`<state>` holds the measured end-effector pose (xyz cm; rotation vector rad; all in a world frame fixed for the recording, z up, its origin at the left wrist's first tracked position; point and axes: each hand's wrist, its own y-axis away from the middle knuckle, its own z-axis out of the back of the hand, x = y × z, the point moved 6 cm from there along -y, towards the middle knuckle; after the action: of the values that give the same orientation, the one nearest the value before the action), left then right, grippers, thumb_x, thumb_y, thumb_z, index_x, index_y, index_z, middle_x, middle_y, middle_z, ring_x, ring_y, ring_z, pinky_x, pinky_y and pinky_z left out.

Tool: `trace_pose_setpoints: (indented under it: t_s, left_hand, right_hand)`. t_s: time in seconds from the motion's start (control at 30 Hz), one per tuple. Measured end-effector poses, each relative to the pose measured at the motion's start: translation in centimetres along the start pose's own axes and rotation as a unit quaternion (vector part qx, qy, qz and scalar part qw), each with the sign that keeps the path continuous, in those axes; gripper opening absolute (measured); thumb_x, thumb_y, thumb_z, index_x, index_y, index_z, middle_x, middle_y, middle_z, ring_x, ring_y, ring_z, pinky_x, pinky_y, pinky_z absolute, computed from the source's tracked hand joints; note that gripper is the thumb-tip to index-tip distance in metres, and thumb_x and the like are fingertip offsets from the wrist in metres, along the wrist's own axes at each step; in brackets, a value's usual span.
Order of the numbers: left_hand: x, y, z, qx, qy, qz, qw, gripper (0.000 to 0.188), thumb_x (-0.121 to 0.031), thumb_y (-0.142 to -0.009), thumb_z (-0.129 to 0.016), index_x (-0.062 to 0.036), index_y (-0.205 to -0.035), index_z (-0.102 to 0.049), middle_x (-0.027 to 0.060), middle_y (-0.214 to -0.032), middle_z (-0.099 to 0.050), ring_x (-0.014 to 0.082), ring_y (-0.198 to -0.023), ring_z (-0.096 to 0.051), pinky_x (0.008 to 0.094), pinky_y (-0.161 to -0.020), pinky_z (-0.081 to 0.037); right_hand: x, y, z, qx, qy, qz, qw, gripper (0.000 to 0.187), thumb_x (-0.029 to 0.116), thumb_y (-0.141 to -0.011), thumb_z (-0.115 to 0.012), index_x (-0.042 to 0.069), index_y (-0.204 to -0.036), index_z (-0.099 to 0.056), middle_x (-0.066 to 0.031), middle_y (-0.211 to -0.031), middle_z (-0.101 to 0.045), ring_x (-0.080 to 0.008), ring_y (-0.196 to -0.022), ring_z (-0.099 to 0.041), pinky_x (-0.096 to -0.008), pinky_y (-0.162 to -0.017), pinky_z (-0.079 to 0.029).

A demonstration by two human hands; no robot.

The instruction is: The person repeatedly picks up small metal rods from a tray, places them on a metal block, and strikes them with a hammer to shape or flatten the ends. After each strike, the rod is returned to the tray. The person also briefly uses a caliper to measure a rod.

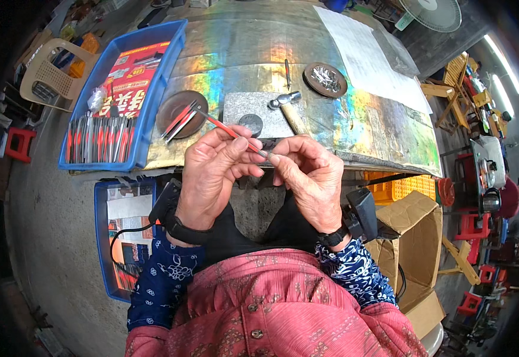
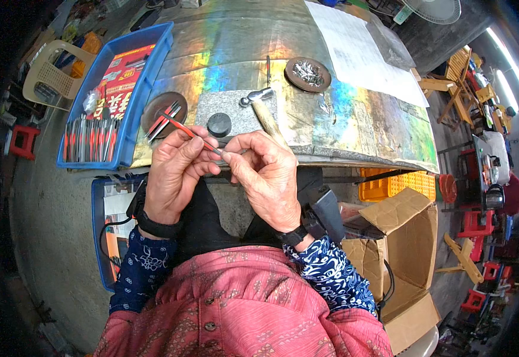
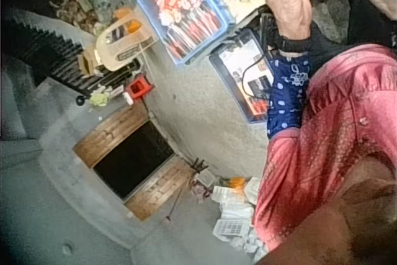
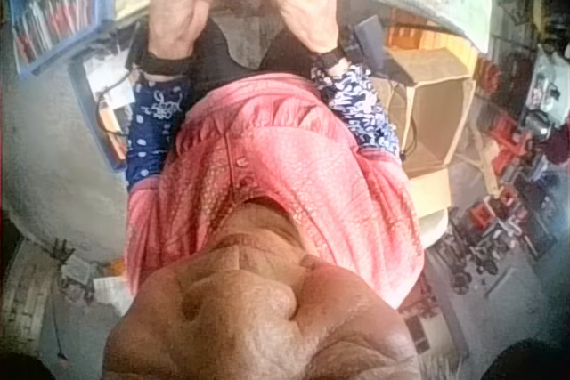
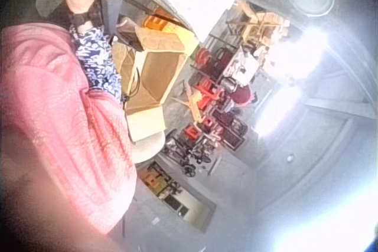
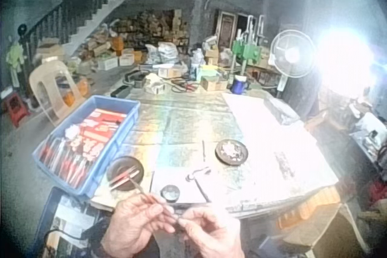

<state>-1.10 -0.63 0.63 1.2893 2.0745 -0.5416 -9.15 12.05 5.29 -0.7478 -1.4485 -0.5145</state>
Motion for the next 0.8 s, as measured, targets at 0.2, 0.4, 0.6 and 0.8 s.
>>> trace_pose_setpoints:
  t_s: [0.2, 0.4, 0.6, 0.8]
  left_hand:
    - [0.2, 0.3, -0.1, 0.010, 0.032, 0.005, 0.999, 0.017, -0.009, -0.097, -0.054, 0.0008, -0.111, -0.056, 0.0162, -0.100, -0.066, 0.0232, -0.086, -0.070, 0.0344, -0.069, -0.061]
    - [0.3, 0.4, -0.2, -0.009, 0.042, 0.007, 0.999, 0.019, -0.009, -0.096, -0.057, 0.0014, -0.111, -0.056, 0.0162, -0.099, -0.066, 0.0232, -0.084, -0.070, 0.0344, -0.069, -0.061]
    - [0.5, 0.6, -0.4, -0.023, 0.040, -0.005, 0.999, 0.020, -0.009, -0.095, -0.059, 0.0024, -0.111, -0.057, 0.0169, -0.099, -0.066, 0.0225, -0.083, -0.069, 0.0335, -0.070, -0.060]
    - [1.0, 0.6, 0.1, -0.049, 0.019, -0.033, 0.998, 0.020, -0.008, -0.094, -0.059, 0.0027, -0.111, -0.058, 0.0170, -0.099, -0.067, 0.0214, -0.082, -0.069, 0.0321, -0.070, -0.060]
  right_hand:
    - [-0.4, 0.4, 0.1, -0.010, 0.013, 0.009, 1.000, 0.004, -0.001, -0.088, -0.065, -0.004, -0.089, -0.064, -0.0013, -0.079, -0.059, -0.0045, -0.060, -0.054, -0.0197, -0.052, -0.043]
    - [-0.5, 0.8, 0.0, -0.001, 0.069, 0.022, 0.997, 0.010, 0.003, -0.091, -0.065, -0.003, -0.097, -0.062, -0.0018, -0.084, -0.062, -0.0058, -0.066, -0.057, -0.0194, -0.057, -0.048]
    - [-0.9, 1.2, -0.2, -0.057, 0.063, 0.026, 0.996, 0.003, 0.000, -0.089, -0.063, -0.002, -0.089, -0.060, -0.0007, -0.076, -0.059, -0.0050, -0.060, -0.052, -0.0206, -0.052, -0.041]
    - [-0.2, 1.0, -0.7, -0.075, 0.193, 0.120, 0.971, 0.008, -0.002, -0.083, -0.066, -0.001, -0.087, -0.059, -0.0072, -0.075, -0.059, -0.0135, -0.061, -0.057, -0.0271, -0.054, -0.045]
